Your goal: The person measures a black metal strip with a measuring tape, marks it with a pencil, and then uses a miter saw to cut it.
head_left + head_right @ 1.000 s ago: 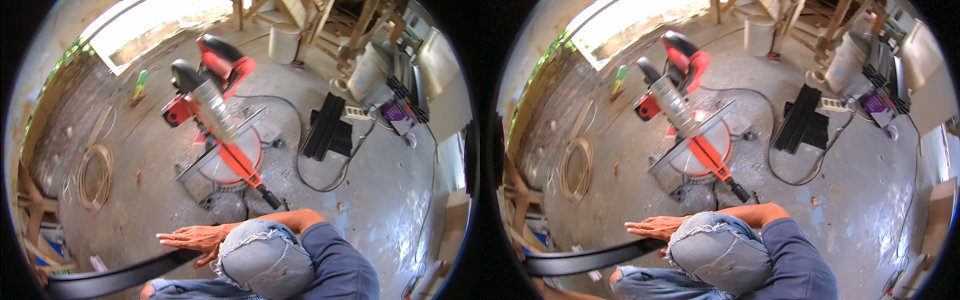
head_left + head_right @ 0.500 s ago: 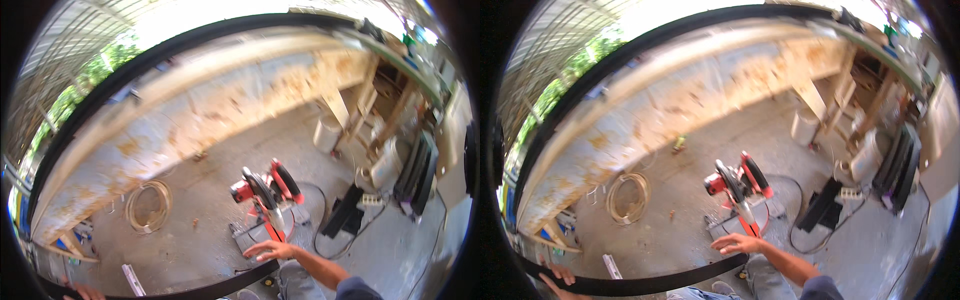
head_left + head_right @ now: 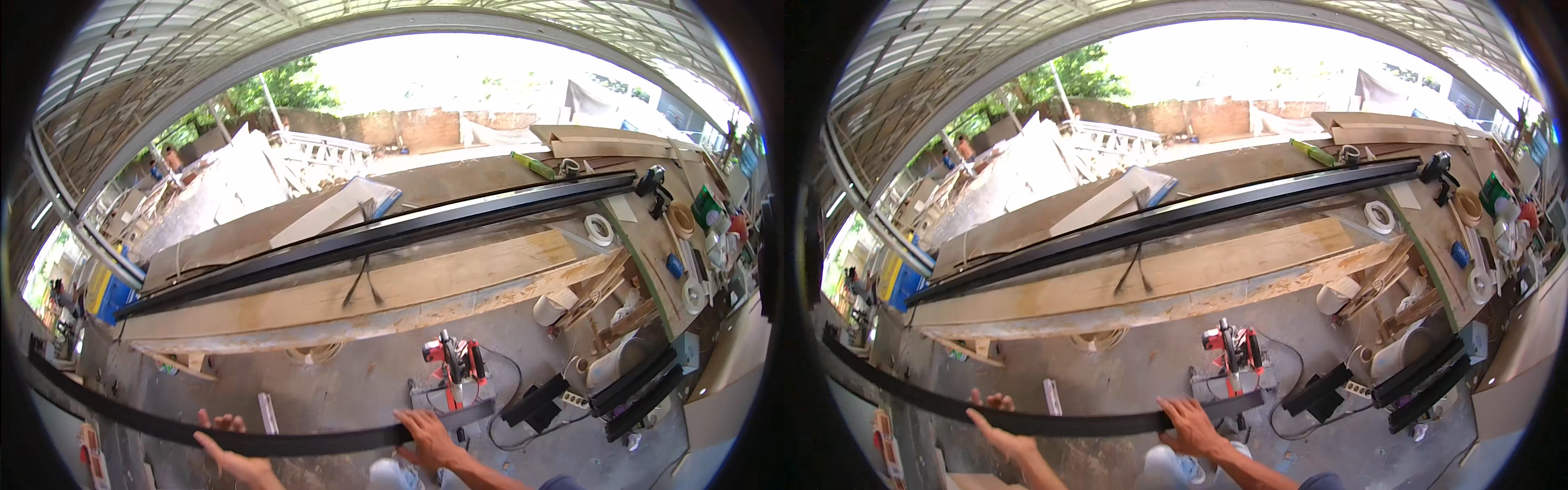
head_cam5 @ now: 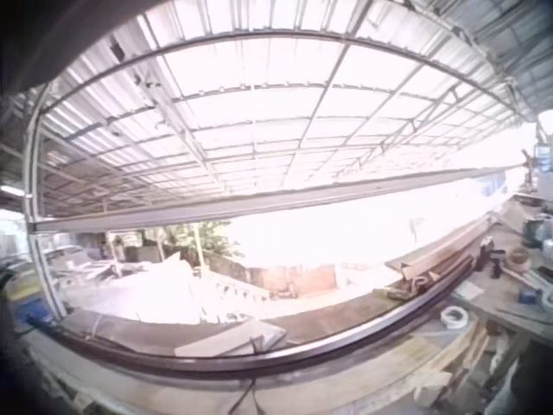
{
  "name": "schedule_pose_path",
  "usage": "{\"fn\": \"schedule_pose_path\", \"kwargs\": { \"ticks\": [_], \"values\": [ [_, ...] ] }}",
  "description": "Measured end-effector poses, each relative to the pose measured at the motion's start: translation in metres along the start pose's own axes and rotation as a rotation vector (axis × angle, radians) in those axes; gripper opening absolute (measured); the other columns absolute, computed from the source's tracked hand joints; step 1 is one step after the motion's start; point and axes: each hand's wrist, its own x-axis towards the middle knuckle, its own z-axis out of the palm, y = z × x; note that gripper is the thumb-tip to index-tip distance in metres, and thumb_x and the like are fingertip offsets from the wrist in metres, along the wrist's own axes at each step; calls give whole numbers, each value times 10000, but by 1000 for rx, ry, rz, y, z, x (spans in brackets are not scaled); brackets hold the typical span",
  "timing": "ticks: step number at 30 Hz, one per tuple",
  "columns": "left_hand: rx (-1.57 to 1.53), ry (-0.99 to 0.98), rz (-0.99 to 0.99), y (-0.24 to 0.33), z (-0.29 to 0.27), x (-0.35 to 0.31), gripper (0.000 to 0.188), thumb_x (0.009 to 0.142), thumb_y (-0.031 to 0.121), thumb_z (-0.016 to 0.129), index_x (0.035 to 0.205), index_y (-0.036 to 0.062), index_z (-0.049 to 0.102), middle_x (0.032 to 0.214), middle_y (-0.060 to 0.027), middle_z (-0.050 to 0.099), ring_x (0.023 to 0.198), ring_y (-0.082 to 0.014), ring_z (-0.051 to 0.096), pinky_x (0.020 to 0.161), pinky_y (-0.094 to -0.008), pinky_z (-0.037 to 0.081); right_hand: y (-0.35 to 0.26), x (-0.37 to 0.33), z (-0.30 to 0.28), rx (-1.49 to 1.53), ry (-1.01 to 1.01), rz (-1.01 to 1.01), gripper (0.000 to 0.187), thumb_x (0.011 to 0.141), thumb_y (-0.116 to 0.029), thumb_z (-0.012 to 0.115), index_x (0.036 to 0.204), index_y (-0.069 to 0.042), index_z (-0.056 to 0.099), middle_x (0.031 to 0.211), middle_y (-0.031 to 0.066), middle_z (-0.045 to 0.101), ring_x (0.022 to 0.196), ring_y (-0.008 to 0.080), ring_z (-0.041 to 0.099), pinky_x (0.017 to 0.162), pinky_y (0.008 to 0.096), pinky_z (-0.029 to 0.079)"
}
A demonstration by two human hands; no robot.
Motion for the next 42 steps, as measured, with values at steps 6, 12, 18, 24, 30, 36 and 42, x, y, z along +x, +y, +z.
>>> {"fn": "schedule_pose_path", "kwargs": {
  "ticks": [6, 12, 18, 24, 30, 36, 42],
  "values": [
    [-93, -116, -219, -16, 10, -4, 523, 1018, 475, 544, 1392, 111, 523, 831, 12, 509, 720, -114, 513, 656, -291, 504, -41, 59, -71, -149, -45, -66, 675, 693, -252, 778, 1289, -20, 562, 1071, 138, 628, 1010, 299, 599, 941, 426, 426],
    [-6, -62, -311, -59, 11, 58, 394, 1000, 380, 609, 1288, 113, 580, 906, -48, 635, 805, -157, 622, 730, -283, 528, 4, 127, -76, -234, 46, -37, 540, 578, -255, 816, 1073, -108, 658, 965, 85, 640, 974, 273, 623, 898, 432, 429],
    [194, -20, -357, -111, 10, 192, 378, 962, 367, 644, 1161, 47, 619, 1046, -110, 688, 915, -263, 664, 783, -415, 558, 69, 203, -69, -323, 127, 8, 466, 542, -171, 771, 990, -102, 662, 931, 76, 640, 955, 280, 625, 924, 407, 420],
    [395, -287, -673, -199, 6, 270, 264, 1005, 175, 578, 1154, -38, 529, 1029, -170, 650, 853, -337, 690, 768, -475, 614, 111, 269, -42, -375, 217, 227, 437, 526, -55, 680, 961, -96, 678, 1058, 95, 598, 1093, 333, 523, 1003, 439, 361],
    [558, -310, -819, -251, 32, 298, 279, 1015, 177, 575, 1155, -62, 544, 1059, -199, 662, 897, -353, 710, 742, -437, 622, 138, 292, -22, -477, 200, 433, 486, 520, 20, 642, 989, -99, 687, 1160, 100, 550, 1201, 351, 451, 1089, 480, 307],
    [1311, -458, -798, -235, 67, 313, 247, 998, 194, 617, 875, -21, 607, 629, -109, 651, 612, -242, 685, 570, -352, 544, 122, 314, -20, -402, 166, 566, 495, 550, -95, 689, 1043, -122, 659, 1217, 100, 535, 1268, 343, 414, 1148, 499, 235],
    [1186, -784, -17, -231, 167, 332, 260, 928, 198, 712, 797, 11, 588, 608, 4, 515, 551, -104, 446, 541, -283, 400, 128, 325, 14, -542, 548, 660, 381, 766, -306, 667, 1083, -99, 624, 1231, 99, 564, 1253, 305, 478, 1180, 536, 179]
  ]
}}
